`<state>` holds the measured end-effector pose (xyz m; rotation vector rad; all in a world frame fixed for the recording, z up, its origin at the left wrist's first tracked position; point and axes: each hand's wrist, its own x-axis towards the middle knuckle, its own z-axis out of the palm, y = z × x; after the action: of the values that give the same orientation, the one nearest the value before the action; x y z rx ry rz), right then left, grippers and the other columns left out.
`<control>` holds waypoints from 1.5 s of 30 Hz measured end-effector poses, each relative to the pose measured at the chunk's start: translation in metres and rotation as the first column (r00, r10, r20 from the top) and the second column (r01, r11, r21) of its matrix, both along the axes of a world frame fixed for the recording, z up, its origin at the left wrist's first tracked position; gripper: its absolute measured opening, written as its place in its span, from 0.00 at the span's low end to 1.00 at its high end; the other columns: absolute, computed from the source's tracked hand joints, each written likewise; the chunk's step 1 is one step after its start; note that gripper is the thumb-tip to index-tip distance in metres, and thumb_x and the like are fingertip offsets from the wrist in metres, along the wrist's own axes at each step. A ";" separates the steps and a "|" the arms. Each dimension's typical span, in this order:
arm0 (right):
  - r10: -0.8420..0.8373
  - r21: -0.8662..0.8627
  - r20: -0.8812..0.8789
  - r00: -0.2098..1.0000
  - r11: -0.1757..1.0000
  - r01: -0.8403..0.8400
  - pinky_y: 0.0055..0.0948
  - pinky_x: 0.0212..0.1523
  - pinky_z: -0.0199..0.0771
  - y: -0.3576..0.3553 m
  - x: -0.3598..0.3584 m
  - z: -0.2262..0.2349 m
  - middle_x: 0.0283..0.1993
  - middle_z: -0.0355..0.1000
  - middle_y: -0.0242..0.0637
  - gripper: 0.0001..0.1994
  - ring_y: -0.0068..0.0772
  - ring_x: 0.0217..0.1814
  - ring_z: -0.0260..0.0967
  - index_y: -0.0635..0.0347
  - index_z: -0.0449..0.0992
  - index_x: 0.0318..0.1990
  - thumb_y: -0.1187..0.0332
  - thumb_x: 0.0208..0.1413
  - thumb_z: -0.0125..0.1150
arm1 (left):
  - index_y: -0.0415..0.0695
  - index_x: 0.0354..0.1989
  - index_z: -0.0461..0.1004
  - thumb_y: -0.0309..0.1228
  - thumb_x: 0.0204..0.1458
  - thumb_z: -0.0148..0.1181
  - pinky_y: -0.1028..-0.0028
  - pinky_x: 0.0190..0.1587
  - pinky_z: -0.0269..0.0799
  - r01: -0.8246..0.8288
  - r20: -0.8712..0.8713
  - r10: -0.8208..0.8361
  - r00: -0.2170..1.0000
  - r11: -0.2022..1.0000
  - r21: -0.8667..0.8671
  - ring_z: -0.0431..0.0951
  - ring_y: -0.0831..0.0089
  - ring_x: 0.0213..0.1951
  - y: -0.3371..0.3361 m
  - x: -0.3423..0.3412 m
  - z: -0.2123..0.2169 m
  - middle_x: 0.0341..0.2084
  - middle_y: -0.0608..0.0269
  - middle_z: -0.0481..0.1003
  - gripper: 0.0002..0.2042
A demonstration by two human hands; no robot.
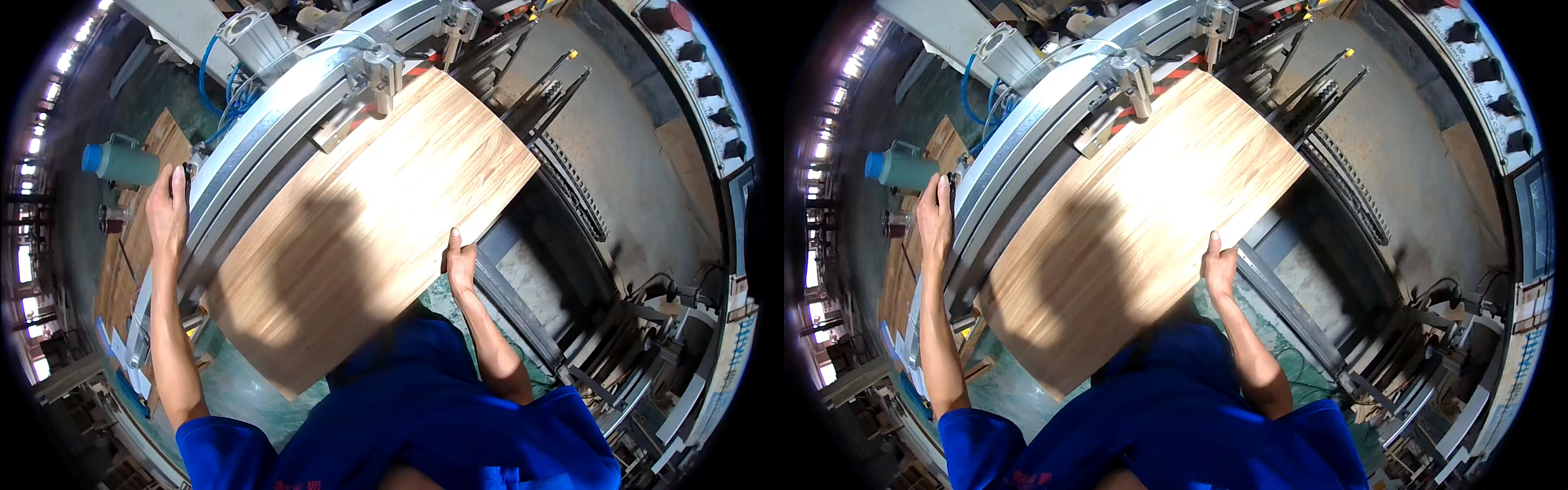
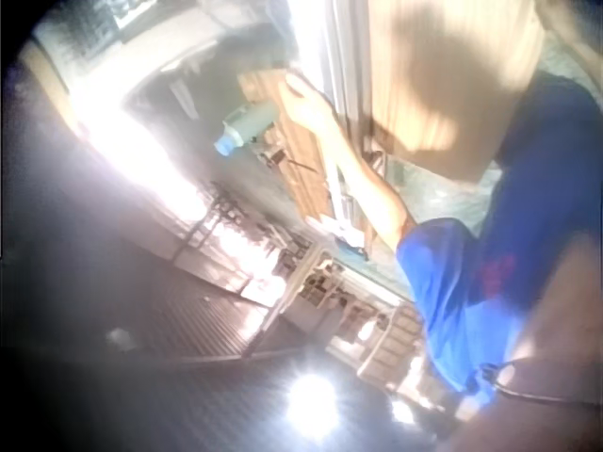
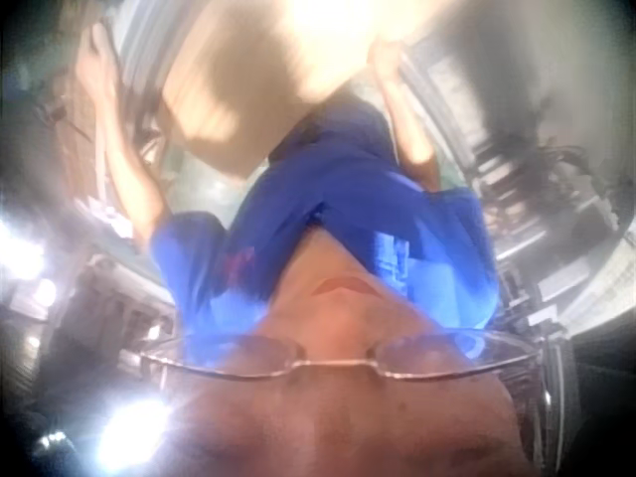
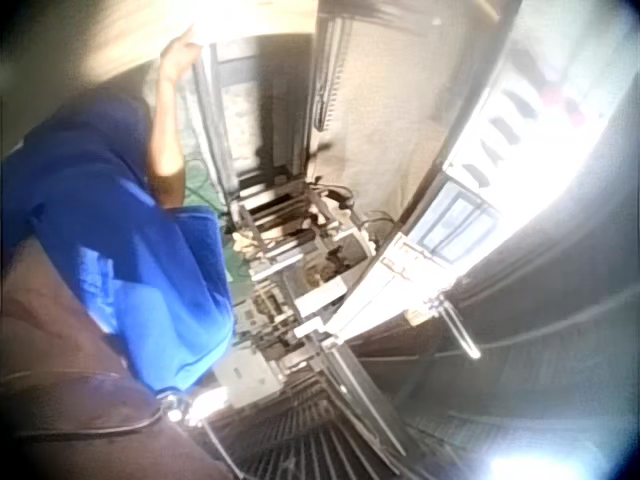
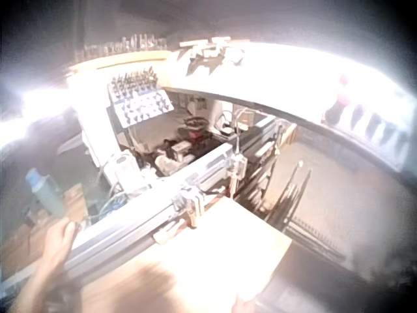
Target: The person applies glue to a wooden strip and attaches it to a wooden panel. They use a scraper to remove excess glue, then sand the edges with a sanding block. The person places the panel on a machine, retrieves a hammer, and carries the panel to a stack of wood.
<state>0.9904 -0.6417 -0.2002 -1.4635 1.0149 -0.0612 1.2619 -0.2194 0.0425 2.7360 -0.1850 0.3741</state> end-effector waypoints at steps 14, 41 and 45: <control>0.119 -0.337 0.002 0.993 0.935 -0.112 0.32 0.23 0.65 -0.032 -0.007 -0.079 0.20 0.70 0.33 0.32 0.24 0.21 0.66 0.65 0.75 0.25 0.42 0.71 0.52 | 0.39 0.51 0.77 0.42 0.61 0.65 0.50 0.68 0.66 0.217 0.493 -0.372 0.786 0.914 0.343 0.74 0.49 0.60 0.013 -0.018 -0.012 0.53 0.45 0.77 0.19; 0.220 0.131 0.131 0.967 0.963 -0.237 0.38 0.24 0.69 -0.032 -0.007 -0.049 0.15 0.53 0.25 0.32 0.28 0.17 0.53 0.45 0.59 0.18 0.34 0.69 0.52 | 0.34 0.65 0.71 0.46 0.65 0.65 0.73 0.57 0.71 -0.658 -0.649 0.116 0.752 0.188 -0.729 0.76 0.73 0.54 0.194 -0.434 -0.286 0.54 0.58 0.78 0.29; 0.094 0.187 0.067 0.993 0.977 -0.105 0.48 0.30 0.76 -0.047 0.002 -0.069 0.15 0.51 0.24 0.31 0.29 0.18 0.52 0.44 0.59 0.20 0.36 0.69 0.53 | 0.34 0.69 0.69 0.57 0.60 0.66 0.70 0.64 0.66 -0.648 -0.647 -0.059 0.760 0.002 -0.762 0.74 0.69 0.60 0.203 -0.429 -0.287 0.60 0.54 0.77 0.40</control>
<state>0.9925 -0.6888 -0.2691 -1.3276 0.8743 0.0640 0.8327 -0.0166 -0.2442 1.2262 0.6806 -0.1813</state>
